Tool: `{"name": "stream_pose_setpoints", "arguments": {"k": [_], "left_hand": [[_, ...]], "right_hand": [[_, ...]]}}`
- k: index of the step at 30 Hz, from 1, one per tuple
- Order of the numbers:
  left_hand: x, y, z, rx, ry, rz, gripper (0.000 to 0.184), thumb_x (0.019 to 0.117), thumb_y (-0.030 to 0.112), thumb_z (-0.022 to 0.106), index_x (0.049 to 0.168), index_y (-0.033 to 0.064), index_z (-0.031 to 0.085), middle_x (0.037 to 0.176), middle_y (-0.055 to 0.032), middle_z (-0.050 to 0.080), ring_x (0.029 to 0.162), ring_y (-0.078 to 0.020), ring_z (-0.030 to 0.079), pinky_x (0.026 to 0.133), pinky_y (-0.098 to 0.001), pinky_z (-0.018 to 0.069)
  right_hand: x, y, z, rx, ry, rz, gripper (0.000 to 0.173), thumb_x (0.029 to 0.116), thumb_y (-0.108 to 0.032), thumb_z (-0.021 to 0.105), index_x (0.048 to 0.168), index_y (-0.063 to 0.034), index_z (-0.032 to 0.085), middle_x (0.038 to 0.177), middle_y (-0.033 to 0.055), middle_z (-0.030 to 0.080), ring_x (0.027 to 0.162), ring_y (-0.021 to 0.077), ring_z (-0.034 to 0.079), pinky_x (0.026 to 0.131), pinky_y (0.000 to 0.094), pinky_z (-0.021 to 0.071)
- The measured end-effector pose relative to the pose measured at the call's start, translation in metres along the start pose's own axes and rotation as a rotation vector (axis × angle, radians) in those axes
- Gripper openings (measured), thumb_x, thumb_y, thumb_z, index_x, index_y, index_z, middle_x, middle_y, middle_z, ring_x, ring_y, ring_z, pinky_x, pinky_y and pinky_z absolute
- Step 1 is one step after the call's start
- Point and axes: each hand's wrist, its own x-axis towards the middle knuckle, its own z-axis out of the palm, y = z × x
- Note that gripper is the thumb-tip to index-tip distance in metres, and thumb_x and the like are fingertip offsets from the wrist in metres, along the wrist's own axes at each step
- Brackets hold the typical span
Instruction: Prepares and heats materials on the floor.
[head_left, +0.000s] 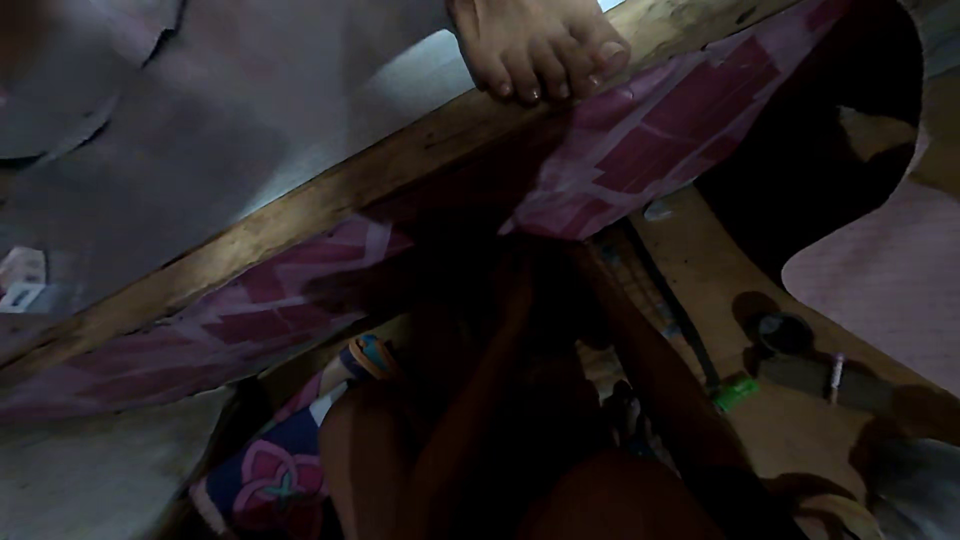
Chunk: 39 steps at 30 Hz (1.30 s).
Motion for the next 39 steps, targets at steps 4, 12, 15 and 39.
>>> {"name": "stream_pose_setpoints", "arguments": {"k": [4, 12, 15, 39], "left_hand": [[-0.002, 0.001, -0.002, 0.035, -0.006, -0.008, 0.025, 0.1031, 0.019, 0.062, 0.123, 0.0055, 0.070, 0.118, -0.0107, 0.071, 0.105, -0.0165, 0.068, 0.093, -0.0362, 0.0552], [0.001, 0.003, -0.004, 0.027, -0.005, -0.047, 0.024, 0.1024, 0.019, 0.064, 0.123, 0.0080, 0.071, 0.117, -0.0092, 0.071, 0.102, -0.0163, 0.068, 0.090, -0.0365, 0.0552], [0.003, 0.002, -0.005, 0.000, 0.001, -0.036, 0.023, 0.1016, 0.019, 0.065, 0.121, 0.0075, 0.071, 0.114, -0.0085, 0.072, 0.099, -0.0154, 0.069, 0.088, -0.0351, 0.0560], [0.018, 0.017, -0.059, 0.930, -0.094, 1.338, 0.027, 0.1020, 0.006, 0.055, 0.125, 0.0069, 0.069, 0.137, -0.0098, 0.065, 0.136, -0.0268, 0.054, 0.113, -0.0455, 0.0419]], "right_hand": [[0.002, -0.002, 0.003, 0.011, -0.064, -0.005, 0.021, 0.0987, -0.002, 0.060, 0.119, 0.0020, 0.061, 0.101, 0.0043, 0.068, 0.087, 0.0070, 0.064, 0.080, 0.0259, 0.0563], [-0.006, -0.016, 0.005, 0.013, -0.091, 0.038, 0.019, 0.1001, -0.003, 0.058, 0.118, 0.0009, 0.063, 0.099, 0.0040, 0.069, 0.084, 0.0081, 0.065, 0.077, 0.0266, 0.0563], [-0.007, -0.020, 0.005, -0.079, -0.089, 0.084, 0.021, 0.1033, -0.008, 0.056, 0.121, 0.0001, 0.064, 0.102, 0.0041, 0.069, 0.085, 0.0064, 0.063, 0.077, 0.0248, 0.0548], [-0.079, -0.005, -0.021, 0.041, -0.071, -0.023, 0.029, 0.1074, -0.026, 0.051, 0.127, -0.0088, 0.065, 0.105, 0.0048, 0.070, 0.089, 0.0119, 0.067, 0.079, 0.0337, 0.0596]]}}
